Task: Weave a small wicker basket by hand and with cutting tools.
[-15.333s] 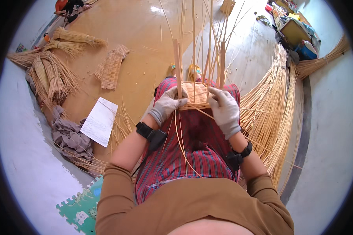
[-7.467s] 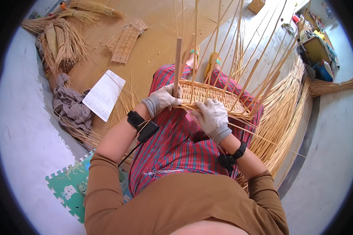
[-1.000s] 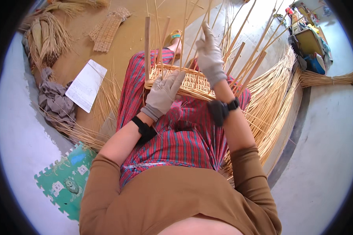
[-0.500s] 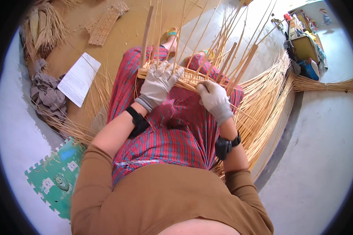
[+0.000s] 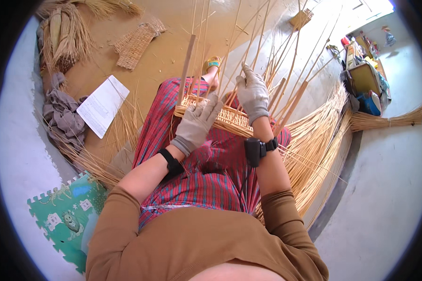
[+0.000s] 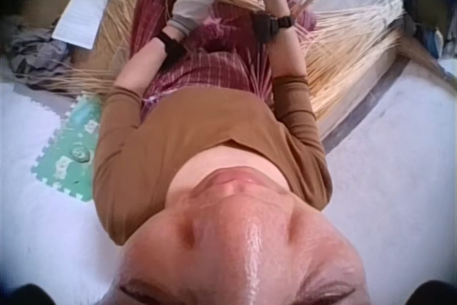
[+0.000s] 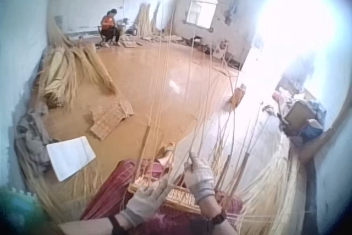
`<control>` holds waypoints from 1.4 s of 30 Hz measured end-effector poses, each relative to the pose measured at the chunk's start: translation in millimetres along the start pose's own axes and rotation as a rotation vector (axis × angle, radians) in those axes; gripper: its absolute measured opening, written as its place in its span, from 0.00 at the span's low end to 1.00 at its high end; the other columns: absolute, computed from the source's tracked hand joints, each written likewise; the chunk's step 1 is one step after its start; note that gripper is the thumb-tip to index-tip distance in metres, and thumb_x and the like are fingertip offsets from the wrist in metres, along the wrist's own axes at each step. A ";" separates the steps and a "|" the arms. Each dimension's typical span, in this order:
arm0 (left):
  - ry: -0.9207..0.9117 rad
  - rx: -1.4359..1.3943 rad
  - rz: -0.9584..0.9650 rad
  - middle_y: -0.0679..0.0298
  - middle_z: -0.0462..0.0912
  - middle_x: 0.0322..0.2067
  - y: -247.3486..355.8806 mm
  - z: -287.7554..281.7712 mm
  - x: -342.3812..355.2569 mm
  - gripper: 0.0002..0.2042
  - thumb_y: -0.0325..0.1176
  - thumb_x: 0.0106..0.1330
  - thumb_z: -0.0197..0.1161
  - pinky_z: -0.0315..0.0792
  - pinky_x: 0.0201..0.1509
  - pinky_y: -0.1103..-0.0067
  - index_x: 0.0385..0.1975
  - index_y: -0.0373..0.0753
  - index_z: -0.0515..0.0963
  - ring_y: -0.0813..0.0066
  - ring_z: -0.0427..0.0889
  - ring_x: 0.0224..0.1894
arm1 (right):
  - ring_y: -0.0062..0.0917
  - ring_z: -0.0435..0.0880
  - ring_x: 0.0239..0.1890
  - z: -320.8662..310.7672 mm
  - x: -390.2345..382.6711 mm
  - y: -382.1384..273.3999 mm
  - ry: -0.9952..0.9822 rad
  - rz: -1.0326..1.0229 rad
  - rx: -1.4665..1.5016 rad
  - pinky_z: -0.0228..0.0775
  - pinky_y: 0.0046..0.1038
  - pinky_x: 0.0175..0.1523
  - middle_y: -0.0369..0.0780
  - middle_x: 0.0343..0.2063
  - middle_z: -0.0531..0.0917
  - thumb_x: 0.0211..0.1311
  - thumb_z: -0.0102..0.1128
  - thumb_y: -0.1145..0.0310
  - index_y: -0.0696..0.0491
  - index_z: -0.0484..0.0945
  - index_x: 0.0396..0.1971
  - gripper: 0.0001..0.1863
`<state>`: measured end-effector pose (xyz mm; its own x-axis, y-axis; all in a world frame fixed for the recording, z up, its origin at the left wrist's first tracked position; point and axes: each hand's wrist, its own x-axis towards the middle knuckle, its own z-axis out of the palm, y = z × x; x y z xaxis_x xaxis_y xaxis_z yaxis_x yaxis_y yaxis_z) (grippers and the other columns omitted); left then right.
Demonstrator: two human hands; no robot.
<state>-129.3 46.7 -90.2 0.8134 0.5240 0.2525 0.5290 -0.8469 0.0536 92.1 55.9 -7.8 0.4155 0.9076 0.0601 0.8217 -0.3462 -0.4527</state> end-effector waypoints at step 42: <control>0.095 -0.492 0.159 0.63 0.87 0.41 15.6 -15.0 32.7 0.17 0.37 0.60 0.72 0.74 0.51 0.68 0.49 0.46 0.84 0.63 0.86 0.44 | 0.13 0.80 0.23 10.5 -205.3 35.7 0.117 0.815 1.320 0.64 0.13 0.23 0.34 0.28 0.85 0.75 0.62 0.53 0.56 0.85 0.46 0.19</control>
<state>-98.1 49.2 -66.7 0.8371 0.3940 0.3795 0.2059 -0.8696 0.4488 32.0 -140.3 -45.6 0.6416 0.5402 -0.5446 -0.5208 -0.2145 -0.8263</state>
